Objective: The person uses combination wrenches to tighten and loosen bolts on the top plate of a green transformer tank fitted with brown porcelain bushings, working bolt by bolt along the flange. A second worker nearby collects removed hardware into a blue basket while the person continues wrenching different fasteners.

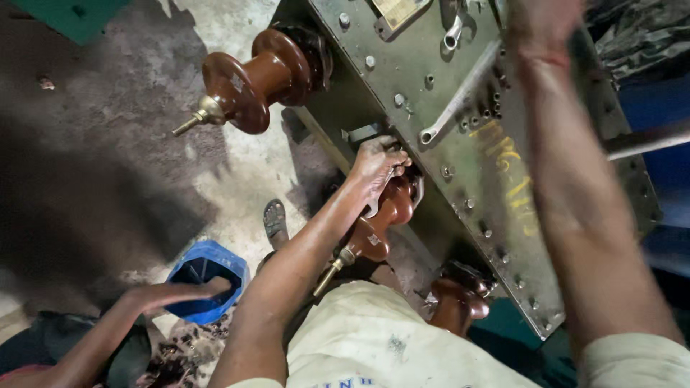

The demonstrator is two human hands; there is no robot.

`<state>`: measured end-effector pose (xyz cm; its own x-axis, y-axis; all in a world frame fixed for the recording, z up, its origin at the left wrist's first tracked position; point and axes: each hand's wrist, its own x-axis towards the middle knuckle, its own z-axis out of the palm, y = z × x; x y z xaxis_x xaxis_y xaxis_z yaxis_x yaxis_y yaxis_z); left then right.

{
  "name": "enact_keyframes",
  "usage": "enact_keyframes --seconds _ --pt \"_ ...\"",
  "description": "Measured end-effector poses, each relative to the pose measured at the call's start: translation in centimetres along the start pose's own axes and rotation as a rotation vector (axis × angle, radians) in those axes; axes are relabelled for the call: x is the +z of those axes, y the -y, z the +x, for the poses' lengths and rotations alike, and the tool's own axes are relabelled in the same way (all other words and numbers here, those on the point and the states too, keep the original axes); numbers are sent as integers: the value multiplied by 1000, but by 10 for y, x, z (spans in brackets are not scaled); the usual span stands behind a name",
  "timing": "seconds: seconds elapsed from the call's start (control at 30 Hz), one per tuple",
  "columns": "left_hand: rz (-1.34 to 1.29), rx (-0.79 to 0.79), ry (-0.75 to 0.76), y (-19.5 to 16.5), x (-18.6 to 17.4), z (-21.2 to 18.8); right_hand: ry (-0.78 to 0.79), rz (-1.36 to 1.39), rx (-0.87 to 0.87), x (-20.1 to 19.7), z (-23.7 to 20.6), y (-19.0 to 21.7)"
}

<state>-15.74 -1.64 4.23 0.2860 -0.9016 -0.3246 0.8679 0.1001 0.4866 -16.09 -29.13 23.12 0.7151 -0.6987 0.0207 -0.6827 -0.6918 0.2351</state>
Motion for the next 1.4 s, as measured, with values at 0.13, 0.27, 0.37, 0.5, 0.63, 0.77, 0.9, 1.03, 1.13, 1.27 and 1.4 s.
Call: enact_keyframes --seconds 0.13,0.27,0.37,0.5,0.63,0.77,0.9,1.03,1.13,1.27,1.4 --pt "-38 -48 19 -3 2 1 276 84 108 4 -87 -103" --pt "-6 -94 -27 -4 0 3 611 185 384 2 -123 -131" --pt "20 -58 19 -4 -3 4 337 251 40 17 -113 -133" --pt "-69 -68 28 -3 -5 4 -146 155 -221 39 -129 -121" --pt "-67 -88 52 -4 -3 4 -231 56 -60 48 -192 -112" --pt "-42 -48 81 -6 1 4 -136 55 104 38 -227 -102" --pt "-39 -33 38 -8 6 2 -31 64 228 34 -232 -97" --pt "-33 -45 19 -10 9 3 62 117 397 27 -282 -64" --pt "-1 -13 22 -6 11 8 -22 24 151 1 -350 3" --pt "-27 -45 -56 5 10 14 191 460 70 -33 -408 111" --pt "-171 -91 66 1 4 8 138 557 -435 -28 -359 190"
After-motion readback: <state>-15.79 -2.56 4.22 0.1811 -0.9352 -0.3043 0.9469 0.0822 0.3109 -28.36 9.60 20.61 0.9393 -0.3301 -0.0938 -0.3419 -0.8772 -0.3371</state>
